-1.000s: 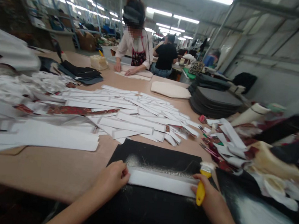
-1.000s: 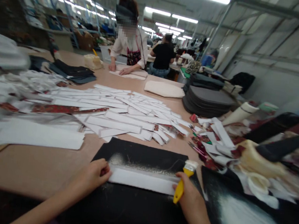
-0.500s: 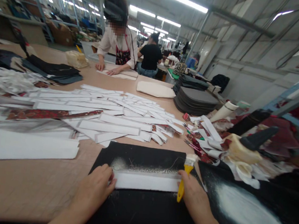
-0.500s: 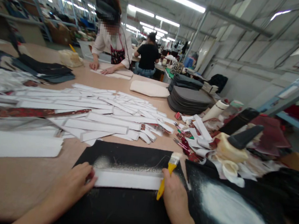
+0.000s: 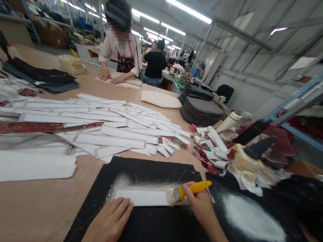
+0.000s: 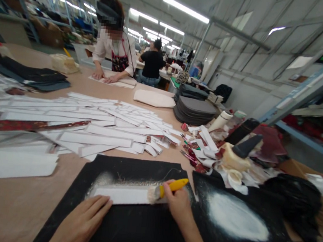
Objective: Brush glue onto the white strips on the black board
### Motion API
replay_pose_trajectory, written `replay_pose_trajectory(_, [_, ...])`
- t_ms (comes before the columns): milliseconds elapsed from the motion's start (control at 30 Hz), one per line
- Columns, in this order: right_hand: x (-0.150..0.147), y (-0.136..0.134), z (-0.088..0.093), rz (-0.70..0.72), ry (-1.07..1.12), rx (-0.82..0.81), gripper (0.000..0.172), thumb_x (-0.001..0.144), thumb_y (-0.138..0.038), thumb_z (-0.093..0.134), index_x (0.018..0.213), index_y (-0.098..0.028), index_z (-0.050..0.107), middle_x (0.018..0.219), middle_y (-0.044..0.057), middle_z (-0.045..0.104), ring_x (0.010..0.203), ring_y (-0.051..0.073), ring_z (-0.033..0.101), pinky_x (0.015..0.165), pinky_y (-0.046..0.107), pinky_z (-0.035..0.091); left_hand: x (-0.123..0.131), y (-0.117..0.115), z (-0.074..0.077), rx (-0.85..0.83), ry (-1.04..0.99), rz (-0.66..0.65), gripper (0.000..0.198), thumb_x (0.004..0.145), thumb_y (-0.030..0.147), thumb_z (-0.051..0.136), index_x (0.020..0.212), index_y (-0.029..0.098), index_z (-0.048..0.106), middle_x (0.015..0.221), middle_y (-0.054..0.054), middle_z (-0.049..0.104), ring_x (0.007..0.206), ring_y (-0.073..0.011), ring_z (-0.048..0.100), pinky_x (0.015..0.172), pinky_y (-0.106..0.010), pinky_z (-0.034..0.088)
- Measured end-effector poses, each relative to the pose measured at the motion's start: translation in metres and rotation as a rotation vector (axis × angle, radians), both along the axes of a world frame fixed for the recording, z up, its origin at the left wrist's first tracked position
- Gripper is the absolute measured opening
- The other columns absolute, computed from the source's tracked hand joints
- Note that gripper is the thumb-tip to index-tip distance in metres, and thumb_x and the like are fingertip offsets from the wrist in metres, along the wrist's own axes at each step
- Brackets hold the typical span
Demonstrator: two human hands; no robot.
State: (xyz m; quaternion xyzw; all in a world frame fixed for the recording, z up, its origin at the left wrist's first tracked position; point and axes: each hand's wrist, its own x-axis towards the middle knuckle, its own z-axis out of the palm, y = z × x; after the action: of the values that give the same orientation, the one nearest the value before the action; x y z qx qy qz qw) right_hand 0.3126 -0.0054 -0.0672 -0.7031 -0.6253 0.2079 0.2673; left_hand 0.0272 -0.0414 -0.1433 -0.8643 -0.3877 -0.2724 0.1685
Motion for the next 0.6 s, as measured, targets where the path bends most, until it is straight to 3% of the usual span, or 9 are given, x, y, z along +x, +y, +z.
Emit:
replay_pose_trajectory(67, [0.035,-0.005,0.000,-0.225,-0.223,0.014,0.041,0.075,-0.049,0.038,0.076,-0.018,0.065,0.061,0.007,0.064,0.064,0.025,0.063,0.058,0.033,0.046,0.000,0.001,0.002,0.021,-0.005,-0.007,0.042,0.078,-0.001,0.031,0.107,0.013,0.058,0.105,-0.006,0.061,0.097,-0.0205,0.051,0.087,-0.032,0.036])
replay_pose_trajectory(133, [0.054,-0.016,0.003,-0.298,-0.326,0.035,0.044,0.076,-0.051,0.036,0.080,-0.019,0.065,0.057,0.006,0.062,0.062,0.027,0.063,0.057,0.034,0.045,0.001,0.001,0.005,0.036,-0.016,-0.004,0.041,0.078,0.000,0.031,0.105,0.013,0.058,0.103,-0.006,0.062,0.096,-0.0198,0.052,0.087,-0.031,0.036])
replay_pose_trajectory(267, [0.054,-0.033,0.006,0.008,-0.197,0.085,0.038,0.083,-0.050,0.036,0.085,-0.023,0.063,0.075,0.003,0.068,0.071,0.019,0.064,0.066,0.028,0.047,0.002,0.001,0.005,0.045,-0.041,0.022,0.038,0.082,0.004,0.030,0.104,0.014,0.059,0.102,-0.006,0.062,0.095,-0.0192,0.052,0.086,-0.030,0.037])
replay_pose_trajectory(367, [0.051,-0.027,0.010,-0.081,-0.436,0.157,0.040,0.081,-0.051,0.036,0.073,-0.022,0.063,0.060,0.005,0.063,0.059,0.021,0.060,0.057,0.031,0.045,0.005,0.000,0.002,0.030,-0.061,0.054,0.035,0.083,0.006,0.032,0.102,0.015,0.060,0.101,-0.006,0.062,0.095,-0.0199,0.053,0.087,-0.032,0.038])
replay_pose_trajectory(433, [0.041,-0.016,0.016,-0.129,-0.506,0.247,0.042,0.081,-0.052,0.036,0.073,-0.021,0.063,0.058,0.005,0.061,0.058,0.022,0.059,0.057,0.032,0.044,0.011,-0.003,0.001,0.009,-0.065,0.082,0.034,0.082,0.007,0.033,0.103,0.014,0.060,0.102,-0.007,0.062,0.097,-0.0207,0.053,0.090,-0.034,0.037])
replay_pose_trajectory(467, [0.030,-0.008,0.019,-0.079,-0.451,0.262,0.040,0.081,-0.052,0.037,0.076,-0.021,0.063,0.063,0.005,0.063,0.062,0.022,0.060,0.059,0.031,0.045,0.015,-0.005,0.000,-0.004,-0.060,0.089,0.035,0.082,0.006,0.033,0.104,0.014,0.059,0.103,-0.007,0.062,0.098,-0.0208,0.052,0.092,-0.034,0.036])
replay_pose_trajectory(600, [-0.051,0.020,0.026,0.357,-0.066,0.188,0.027,0.083,-0.044,0.045,0.085,-0.022,0.061,0.081,0.001,0.066,0.074,0.016,0.062,0.070,0.027,0.045,0.035,-0.012,-0.003,-0.098,-0.008,0.097,0.037,0.083,0.009,0.033,0.112,0.011,0.056,0.109,-0.009,0.060,0.103,-0.0220,0.050,0.093,-0.035,0.036])
